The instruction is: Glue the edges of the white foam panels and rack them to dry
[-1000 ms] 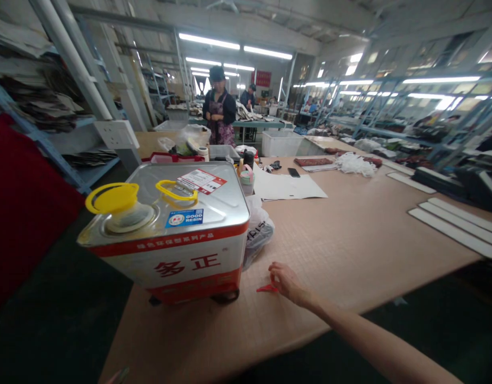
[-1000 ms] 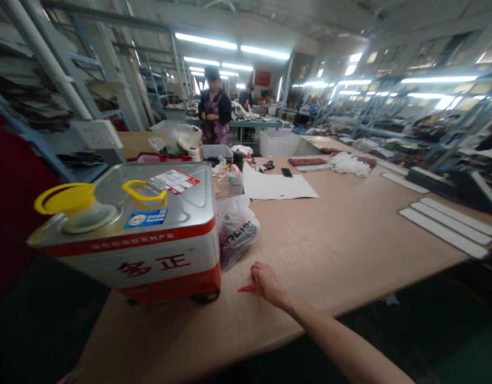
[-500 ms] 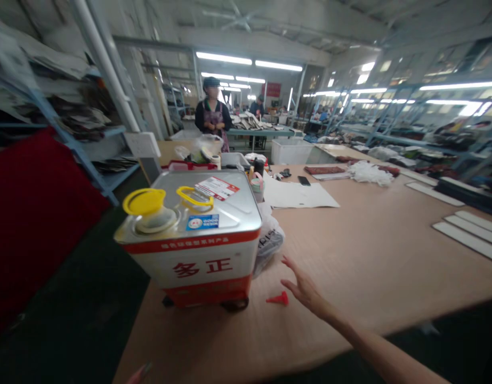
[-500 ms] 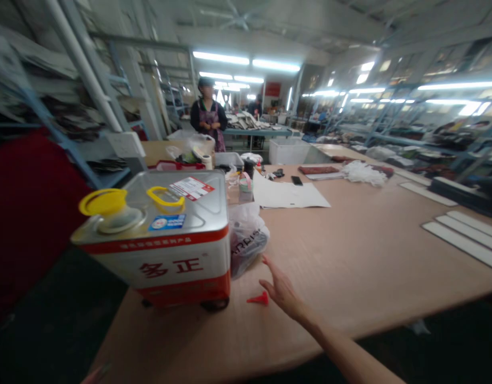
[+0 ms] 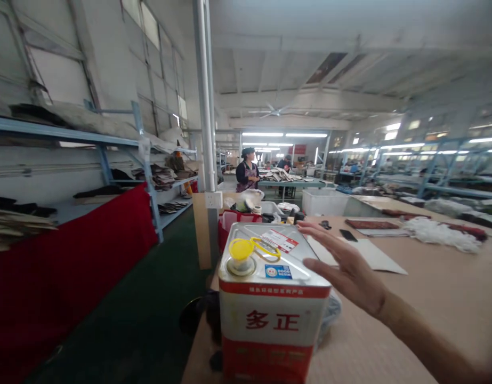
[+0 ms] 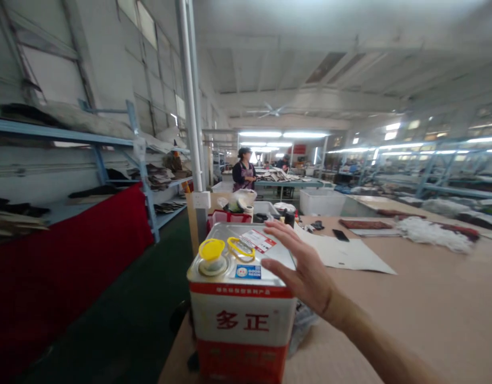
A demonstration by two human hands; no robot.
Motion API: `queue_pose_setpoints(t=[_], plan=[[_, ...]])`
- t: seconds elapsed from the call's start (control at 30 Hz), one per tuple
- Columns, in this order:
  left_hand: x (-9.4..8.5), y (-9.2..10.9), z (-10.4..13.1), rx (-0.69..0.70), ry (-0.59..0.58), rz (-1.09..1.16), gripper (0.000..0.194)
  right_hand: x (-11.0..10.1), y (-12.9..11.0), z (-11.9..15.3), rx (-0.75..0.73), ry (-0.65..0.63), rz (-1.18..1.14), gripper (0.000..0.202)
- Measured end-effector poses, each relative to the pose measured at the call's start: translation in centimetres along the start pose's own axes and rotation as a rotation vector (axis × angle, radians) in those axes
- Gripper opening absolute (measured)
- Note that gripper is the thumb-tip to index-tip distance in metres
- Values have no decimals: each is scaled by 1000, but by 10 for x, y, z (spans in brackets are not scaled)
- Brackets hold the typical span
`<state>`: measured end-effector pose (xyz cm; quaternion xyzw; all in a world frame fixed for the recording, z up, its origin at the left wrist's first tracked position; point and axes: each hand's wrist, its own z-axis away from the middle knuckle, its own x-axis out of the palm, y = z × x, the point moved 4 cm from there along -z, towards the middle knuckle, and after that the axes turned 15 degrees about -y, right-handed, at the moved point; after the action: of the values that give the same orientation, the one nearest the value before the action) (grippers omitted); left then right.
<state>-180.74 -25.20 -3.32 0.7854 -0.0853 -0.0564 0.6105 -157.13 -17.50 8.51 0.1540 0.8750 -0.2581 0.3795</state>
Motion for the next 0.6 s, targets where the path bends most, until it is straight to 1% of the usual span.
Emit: queue_pose_setpoints(t=[0.07, 0.1, 0.17, 0.23, 0.33, 0.4, 0.5, 0.6], plan=[[-14, -2, -22, 5, -61, 8, 56, 27, -30, -35, -67, -198, 178, 59], [-21, -3, -30, 3, -87, 12, 54, 42, -40, -52, -76, -319, 270, 62], [-37, -7, -39, -8, -128, 17, 53, 66, -50, -81, -33, -506, 447, 60], [-52, -11, -42, -17, -155, 23, 53, 81, -53, -103, 35, -608, 534, 58], [-74, -16, -44, -18, -157, 33, 46, 87, -59, -122, 86, -704, 587, 58], [-84, -20, -47, -13, -134, 38, 44, 85, -66, -128, 88, -764, 615, 50], [-90, -29, -53, 4, -80, 38, 48, 80, -70, -135, 71, -841, 610, 41], [-90, -35, -62, 45, 25, 1, 39, 76, -59, -139, 33, -903, 538, 43]])
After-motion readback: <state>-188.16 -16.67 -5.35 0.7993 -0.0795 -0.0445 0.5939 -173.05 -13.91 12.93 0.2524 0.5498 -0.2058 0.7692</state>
